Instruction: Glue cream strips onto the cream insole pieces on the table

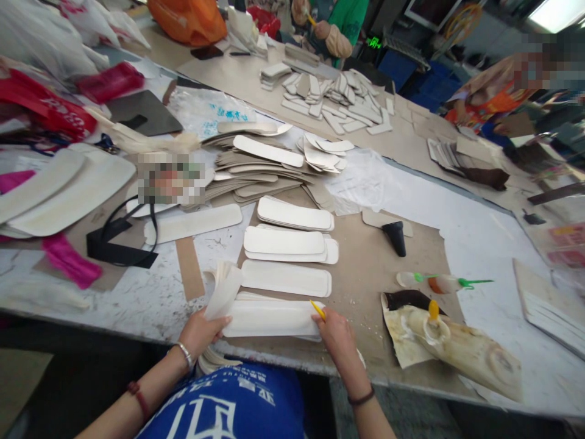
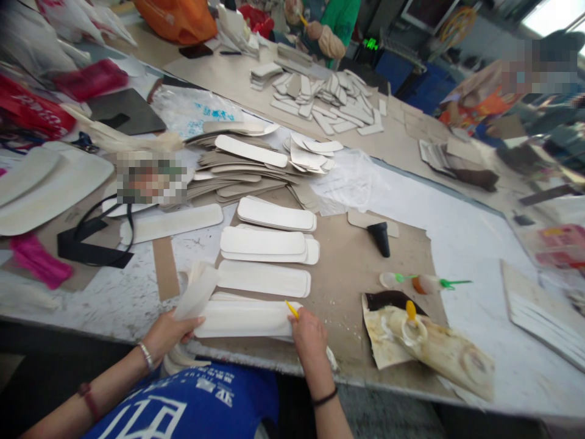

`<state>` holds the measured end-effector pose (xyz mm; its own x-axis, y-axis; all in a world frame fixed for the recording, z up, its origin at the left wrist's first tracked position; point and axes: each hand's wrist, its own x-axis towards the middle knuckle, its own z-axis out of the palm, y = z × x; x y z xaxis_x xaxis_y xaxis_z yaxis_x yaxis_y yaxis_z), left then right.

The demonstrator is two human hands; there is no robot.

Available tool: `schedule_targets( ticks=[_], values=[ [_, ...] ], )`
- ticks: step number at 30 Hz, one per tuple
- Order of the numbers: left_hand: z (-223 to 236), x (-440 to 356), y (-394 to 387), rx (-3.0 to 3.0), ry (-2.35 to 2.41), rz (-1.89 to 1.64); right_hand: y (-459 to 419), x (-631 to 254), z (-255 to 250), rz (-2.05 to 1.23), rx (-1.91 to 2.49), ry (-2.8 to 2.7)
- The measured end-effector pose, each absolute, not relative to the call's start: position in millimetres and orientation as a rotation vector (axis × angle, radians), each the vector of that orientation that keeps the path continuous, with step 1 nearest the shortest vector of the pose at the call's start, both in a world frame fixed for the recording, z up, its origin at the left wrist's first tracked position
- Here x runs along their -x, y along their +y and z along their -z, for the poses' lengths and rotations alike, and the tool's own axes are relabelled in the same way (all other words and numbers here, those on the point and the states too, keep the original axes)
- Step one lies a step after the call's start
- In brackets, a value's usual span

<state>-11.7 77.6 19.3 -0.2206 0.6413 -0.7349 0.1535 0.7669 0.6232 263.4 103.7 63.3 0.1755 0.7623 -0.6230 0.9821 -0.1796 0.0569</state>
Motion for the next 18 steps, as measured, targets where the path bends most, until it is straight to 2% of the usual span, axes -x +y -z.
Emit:
schedule_targets(
  ticks=[12,18],
  values=[
    [-18,11,77,-0.602,1.769,-0.562,85,-298,-72,0.484,-2.210,1.712],
    [-27,11,74,-0.567,1.742,-0.650,63,-284,-53,0.516,-2.246,1.879]
  ],
)
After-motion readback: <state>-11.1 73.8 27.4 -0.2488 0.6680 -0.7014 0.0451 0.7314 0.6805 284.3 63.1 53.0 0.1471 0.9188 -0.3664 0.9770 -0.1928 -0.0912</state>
